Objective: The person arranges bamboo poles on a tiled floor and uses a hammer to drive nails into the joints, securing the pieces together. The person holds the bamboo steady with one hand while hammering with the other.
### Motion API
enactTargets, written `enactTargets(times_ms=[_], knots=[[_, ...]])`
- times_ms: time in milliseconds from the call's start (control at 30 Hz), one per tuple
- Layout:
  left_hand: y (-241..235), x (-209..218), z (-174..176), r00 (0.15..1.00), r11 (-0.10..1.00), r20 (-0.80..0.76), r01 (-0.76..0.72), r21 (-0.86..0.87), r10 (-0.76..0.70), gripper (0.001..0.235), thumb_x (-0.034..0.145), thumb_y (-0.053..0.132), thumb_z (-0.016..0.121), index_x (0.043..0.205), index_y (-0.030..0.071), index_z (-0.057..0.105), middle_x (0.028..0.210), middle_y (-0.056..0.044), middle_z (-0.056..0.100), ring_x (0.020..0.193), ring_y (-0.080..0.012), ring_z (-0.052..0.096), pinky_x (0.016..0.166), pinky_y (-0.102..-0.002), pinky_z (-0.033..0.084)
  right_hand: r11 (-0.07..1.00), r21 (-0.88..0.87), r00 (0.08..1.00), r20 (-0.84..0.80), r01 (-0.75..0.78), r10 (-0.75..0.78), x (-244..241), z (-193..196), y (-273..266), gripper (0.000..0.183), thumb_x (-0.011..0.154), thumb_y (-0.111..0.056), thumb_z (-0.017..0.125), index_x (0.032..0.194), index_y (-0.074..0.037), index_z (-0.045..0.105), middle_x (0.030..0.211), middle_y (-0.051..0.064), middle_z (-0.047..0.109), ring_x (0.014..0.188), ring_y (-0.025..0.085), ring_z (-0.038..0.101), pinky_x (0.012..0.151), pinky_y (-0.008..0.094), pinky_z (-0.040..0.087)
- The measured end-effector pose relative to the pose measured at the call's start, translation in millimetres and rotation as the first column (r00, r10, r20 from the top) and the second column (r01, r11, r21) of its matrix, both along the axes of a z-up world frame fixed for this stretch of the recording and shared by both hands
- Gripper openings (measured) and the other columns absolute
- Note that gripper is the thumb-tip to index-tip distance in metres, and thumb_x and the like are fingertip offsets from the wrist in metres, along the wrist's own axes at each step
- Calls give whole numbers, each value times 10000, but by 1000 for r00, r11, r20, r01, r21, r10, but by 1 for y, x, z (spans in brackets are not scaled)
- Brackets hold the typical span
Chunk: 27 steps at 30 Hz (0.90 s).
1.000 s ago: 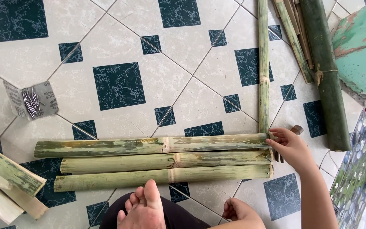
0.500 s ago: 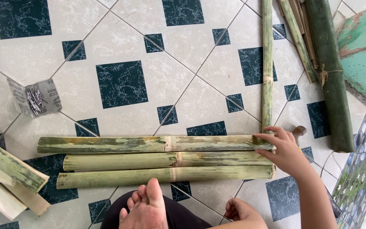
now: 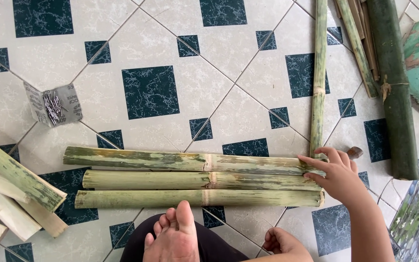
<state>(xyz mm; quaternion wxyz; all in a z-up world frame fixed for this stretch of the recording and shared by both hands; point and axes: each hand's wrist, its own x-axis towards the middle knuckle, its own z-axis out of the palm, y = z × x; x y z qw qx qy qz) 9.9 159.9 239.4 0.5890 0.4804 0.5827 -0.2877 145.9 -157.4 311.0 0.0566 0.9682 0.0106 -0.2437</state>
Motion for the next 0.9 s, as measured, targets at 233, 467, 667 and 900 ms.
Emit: enactTargets(times_ms=[233,467,667,900], knots=[[-3,5,10,878,879,-157,468,91,-452,550,800,643,252,897,183,537,835,72,437,798,-87,365,947,-317,209,976,104,977,107,-193,182,-4,3,30,462,779,-388,484,1237,-329,456,1319,-50,390,1221,207,298,1038,484,167],[-3,2,8,944,944,-97,322,67,-315,550,797,632,257,886,176,553,825,60,441,800,-93,366,961,-320,199,839,164,828,338,-519,447,-20,-15,95,538,782,-386,518,1290,-235,422,1193,19,461,1101,208,421,960,374,283],[-1,6,18,495,484,39,-825,-293,868,557,871,686,170,964,186,398,892,62,328,851,-96,270,919,-355,179,853,96,835,288,-513,469,-10,-14,86,478,759,-339,542,1231,-373,474,1014,-29,491,941,161,455,921,338,332],[-3,2,16,866,865,87,-475,-163,492,597,818,645,227,964,124,480,940,29,409,938,-117,333,940,-335,196,822,352,885,305,-448,352,-14,-22,83,392,798,-218,507,1181,-296,541,1167,-57,483,1064,200,377,940,388,234]])
